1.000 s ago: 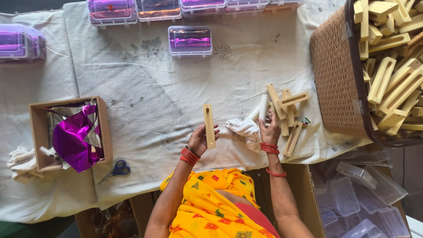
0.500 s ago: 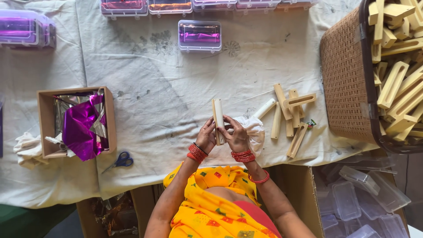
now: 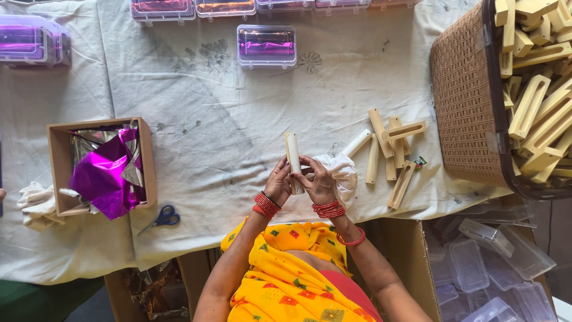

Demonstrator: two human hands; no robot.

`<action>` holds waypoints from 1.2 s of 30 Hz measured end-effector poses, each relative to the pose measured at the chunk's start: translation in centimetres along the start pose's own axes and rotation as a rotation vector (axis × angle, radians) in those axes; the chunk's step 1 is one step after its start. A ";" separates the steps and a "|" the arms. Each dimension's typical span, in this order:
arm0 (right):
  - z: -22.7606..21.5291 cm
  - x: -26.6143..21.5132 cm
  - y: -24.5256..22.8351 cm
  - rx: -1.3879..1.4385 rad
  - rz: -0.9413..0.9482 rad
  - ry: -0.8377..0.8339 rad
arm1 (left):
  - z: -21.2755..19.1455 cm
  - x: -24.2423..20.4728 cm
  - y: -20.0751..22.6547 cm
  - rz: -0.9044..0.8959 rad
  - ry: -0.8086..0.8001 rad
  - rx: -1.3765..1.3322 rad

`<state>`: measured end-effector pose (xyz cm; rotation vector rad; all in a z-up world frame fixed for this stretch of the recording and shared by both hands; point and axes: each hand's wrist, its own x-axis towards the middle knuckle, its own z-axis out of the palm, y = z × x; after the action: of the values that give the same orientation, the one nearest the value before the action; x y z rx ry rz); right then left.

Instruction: The person places a purple foil-wrapped item into a plastic container and closes it. Then, the person picks up small wooden blocks from a basket and wipes them with a white cloth, placing the cleaned blocks on the table.

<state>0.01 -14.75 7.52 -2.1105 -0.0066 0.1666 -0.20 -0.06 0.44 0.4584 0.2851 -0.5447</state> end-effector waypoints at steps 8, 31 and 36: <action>0.3 -0.3 0.4 0.030 -0.024 0.008 | -0.7 -0.3 -0.6 0.022 0.045 0.054; -9.9 2.6 18.0 -0.491 0.267 0.423 | -7.6 -0.1 -2.7 -0.063 0.318 0.023; -10.4 2.7 19.5 -0.523 0.464 0.308 | -7.3 -0.3 -2.8 -0.084 0.329 0.010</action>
<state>2.71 -33.59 -4.11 -2.6089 0.6935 0.1199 -2.98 1.56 -6.72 0.5479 0.6192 -0.5521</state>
